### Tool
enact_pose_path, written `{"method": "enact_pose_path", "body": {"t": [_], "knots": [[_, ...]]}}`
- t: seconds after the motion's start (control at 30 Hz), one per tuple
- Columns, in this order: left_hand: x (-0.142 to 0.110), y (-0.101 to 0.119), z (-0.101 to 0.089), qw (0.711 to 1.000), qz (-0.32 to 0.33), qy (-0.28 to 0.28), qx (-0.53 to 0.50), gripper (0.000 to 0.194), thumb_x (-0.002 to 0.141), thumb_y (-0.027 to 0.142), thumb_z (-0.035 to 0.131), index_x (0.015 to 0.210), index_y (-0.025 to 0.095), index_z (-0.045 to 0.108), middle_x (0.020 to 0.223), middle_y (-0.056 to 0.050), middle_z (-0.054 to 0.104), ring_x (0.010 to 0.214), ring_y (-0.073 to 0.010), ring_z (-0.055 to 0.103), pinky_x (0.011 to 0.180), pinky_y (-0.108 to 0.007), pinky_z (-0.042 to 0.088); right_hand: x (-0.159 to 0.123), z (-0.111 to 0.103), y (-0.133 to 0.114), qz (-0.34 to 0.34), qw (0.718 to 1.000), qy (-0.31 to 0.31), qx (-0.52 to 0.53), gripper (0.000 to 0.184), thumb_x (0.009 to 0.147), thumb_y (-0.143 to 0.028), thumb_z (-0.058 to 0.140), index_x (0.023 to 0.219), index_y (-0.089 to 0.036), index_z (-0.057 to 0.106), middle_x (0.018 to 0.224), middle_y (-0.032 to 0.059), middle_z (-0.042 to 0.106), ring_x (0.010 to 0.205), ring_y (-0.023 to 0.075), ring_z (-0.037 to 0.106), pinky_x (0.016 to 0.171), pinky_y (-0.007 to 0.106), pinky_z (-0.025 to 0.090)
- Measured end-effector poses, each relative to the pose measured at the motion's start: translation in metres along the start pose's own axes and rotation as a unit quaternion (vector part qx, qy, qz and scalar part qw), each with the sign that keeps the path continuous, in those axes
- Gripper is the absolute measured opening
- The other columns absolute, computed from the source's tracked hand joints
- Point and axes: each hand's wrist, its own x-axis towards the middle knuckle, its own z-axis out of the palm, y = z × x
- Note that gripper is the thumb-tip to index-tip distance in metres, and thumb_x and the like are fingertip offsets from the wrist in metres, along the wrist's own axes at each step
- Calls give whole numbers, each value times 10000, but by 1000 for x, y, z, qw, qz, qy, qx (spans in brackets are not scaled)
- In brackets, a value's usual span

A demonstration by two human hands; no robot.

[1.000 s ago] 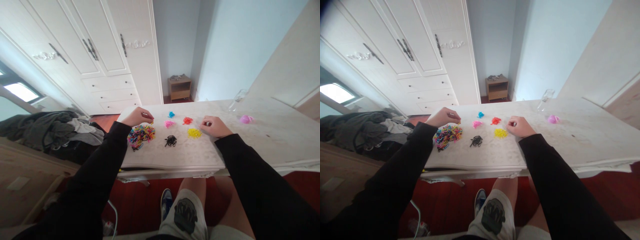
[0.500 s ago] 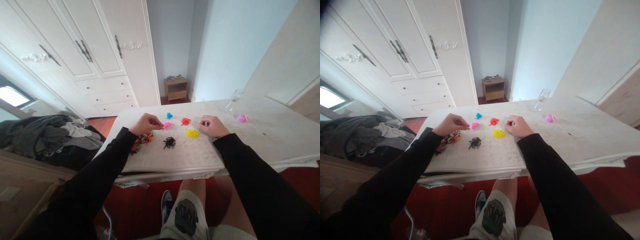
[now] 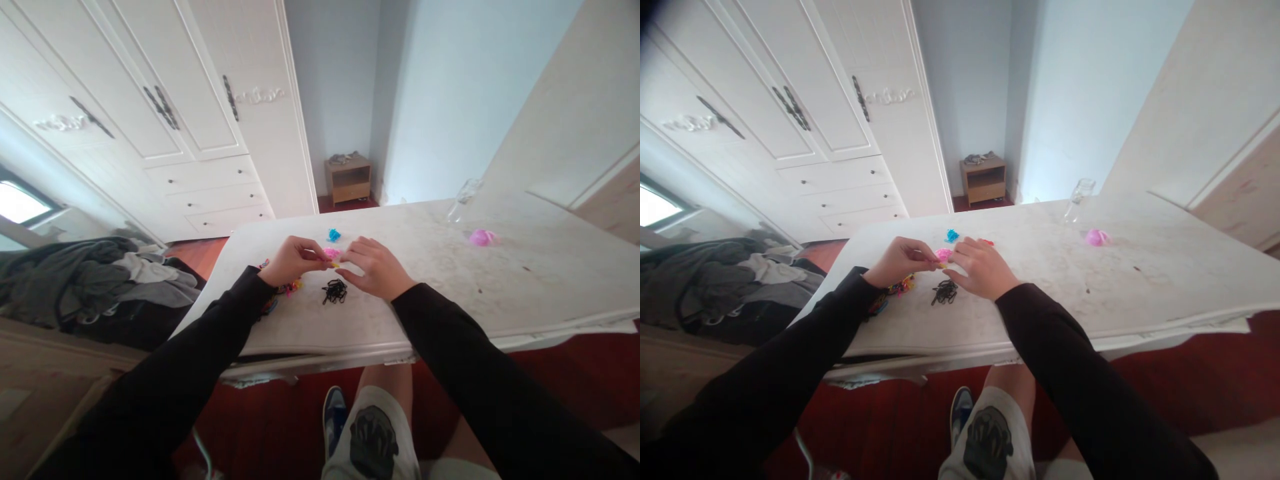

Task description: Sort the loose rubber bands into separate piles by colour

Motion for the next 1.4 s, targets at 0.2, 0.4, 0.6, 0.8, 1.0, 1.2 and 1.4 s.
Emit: {"method": "enact_pose_path", "body": {"t": [0.2, 0.4, 0.6, 0.8, 1.0, 1.2, 1.4], "knots": [[-1, 2, 6, 1000, 8, -9, -7, 304, 655, 361, 916, 747, 129, 743, 808, -93, 796, 796, -234, 780, 803, -355, 660, 0, -2, 0, 1, 1000, -3, 23, 192, 1005, -233, 528, 926, -201, 700, 857, 77, 683, 849, 230, 555, 803, 384, 452], [-2, 6, 7, 999, 31, -5, 4, 255, 700, 327, 883, 764, 128, 736, 759, -85, 780, 744, -199, 763, 767, -321, 648, -1, -4, -1, 8, 999, -10, 31, 232, 1016, -233, 506, 863, -209, 679, 825, 72, 659, 832, 227, 526, 766, 368, 426], [-4, 10, 8, 998, 59, 15, 31, 167, 708, 238, 832, 722, 136, 700, 670, -40, 716, 621, -140, 694, 617, -257, 611, 0, -4, -3, -2, 1000, -2, 10, 229, 996, -200, 502, 813, -202, 638, 795, 59, 652, 809, 217, 504, 748, 366, 383], [1, 6, -1, 996, 53, 77, -2, 207, 617, 177, 824, 636, 149, 620, 626, -21, 696, 547, -114, 656, 522, -224, 567, -6, -12, 9, 128, 984, 115, -42, 273, 959, -196, 509, 689, -223, 538, 714, 41, 595, 760, 216, 476, 727, 376, 330], [0, 4, 2, 997, 58, 50, -6, 233, 635, 232, 855, 661, 142, 641, 633, -35, 710, 571, -135, 687, 559, -247, 592, -6, -9, 3, 65, 994, 46, -74, 227, 987, -231, 525, 779, -213, 614, 788, 45, 675, 833, 228, 514, 754, 394, 303], [-2, 0, 3, 999, 35, 22, 35, 293, 656, 347, 893, 702, 128, 704, 691, -83, 760, 653, -195, 749, 631, -293, 636, -14, -19, 21, 103, 992, 67, -21, 265, 990, -236, 501, 753, -210, 617, 748, 50, 643, 792, 220, 528, 765, 380, 364], [-1, -4, 2, 999, 16, 7, 27, 334, 661, 381, 902, 773, 113, 736, 707, -95, 771, 666, -199, 757, 657, -294, 638, -34, -47, 50, 126, 990, 40, 49, 180, 866, -201, 594, 697, -225, 652, 738, 52, 663, 770, 229, 547, 787, 396, 434]]}}
